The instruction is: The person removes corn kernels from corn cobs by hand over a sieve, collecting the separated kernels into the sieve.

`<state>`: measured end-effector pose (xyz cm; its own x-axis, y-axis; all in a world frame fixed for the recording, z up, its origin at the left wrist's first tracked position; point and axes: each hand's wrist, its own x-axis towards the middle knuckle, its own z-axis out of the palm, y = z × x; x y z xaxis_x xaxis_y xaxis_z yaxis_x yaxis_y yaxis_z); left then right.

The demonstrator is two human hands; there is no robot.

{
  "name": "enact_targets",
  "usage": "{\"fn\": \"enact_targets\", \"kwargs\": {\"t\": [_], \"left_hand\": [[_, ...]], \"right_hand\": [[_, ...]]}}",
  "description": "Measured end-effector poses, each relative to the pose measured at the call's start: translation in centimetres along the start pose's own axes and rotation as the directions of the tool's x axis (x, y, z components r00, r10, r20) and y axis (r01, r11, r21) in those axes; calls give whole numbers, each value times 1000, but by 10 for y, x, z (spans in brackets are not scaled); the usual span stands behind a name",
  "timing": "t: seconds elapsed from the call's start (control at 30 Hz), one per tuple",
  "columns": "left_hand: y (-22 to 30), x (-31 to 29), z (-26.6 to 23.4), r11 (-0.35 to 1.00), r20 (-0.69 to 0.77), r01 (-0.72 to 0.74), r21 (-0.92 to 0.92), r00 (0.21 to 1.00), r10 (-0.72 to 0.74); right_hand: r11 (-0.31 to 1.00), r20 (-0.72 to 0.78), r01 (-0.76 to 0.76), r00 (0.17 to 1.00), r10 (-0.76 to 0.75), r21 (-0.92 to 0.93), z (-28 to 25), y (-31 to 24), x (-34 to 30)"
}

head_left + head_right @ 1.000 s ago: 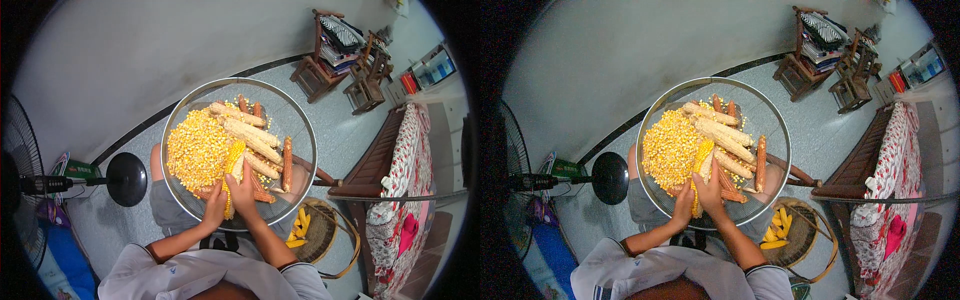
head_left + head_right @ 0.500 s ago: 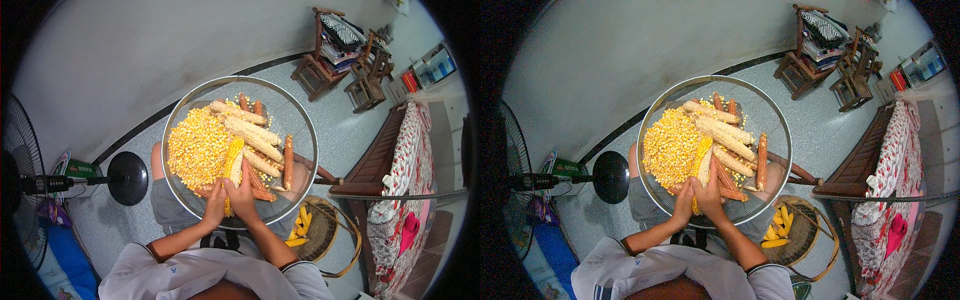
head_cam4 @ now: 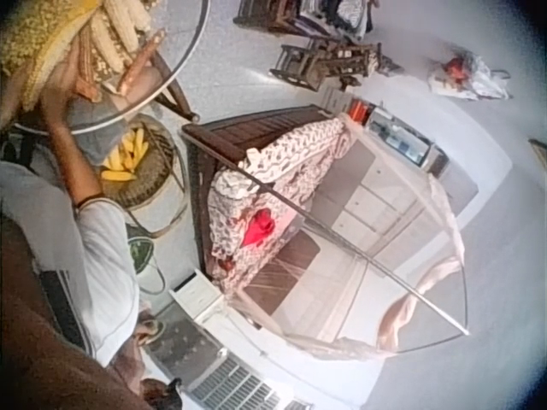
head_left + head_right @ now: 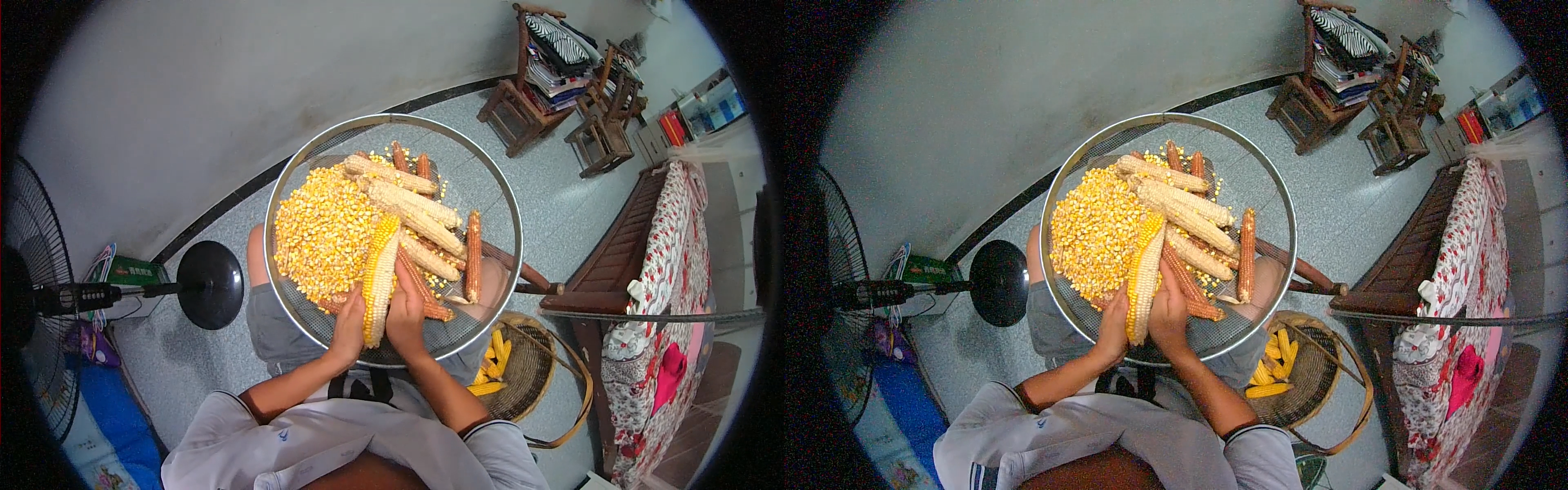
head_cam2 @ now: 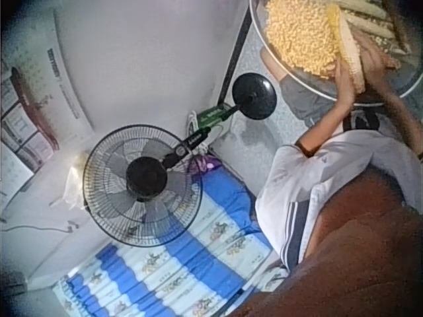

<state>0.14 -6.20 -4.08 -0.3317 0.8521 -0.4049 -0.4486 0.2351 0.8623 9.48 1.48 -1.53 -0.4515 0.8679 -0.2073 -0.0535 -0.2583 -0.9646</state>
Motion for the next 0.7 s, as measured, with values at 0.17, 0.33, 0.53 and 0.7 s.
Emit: {"fn": "enact_targets", "kwargs": {"t": [0.17,0.33,0.53,0.7], "left_hand": [[7,-5,4,1000,29,-11,-7,1000,11],[27,-11,9,980,-26,-9,200,1000,15],[5,-2,-5,978,3,-57,199,998,58],[17,-5,7,1000,-65,-3,5,998,4]], "right_hand": [[994,-72,56,996,-49,96,18,-11,-6],[955,-24,139,988,-151,-262,26,-3,-10],[946,-102,167,974,-201,-276,18,5,-8],[957,-49,56,996,-73,-285,10,-4,-11]]}}
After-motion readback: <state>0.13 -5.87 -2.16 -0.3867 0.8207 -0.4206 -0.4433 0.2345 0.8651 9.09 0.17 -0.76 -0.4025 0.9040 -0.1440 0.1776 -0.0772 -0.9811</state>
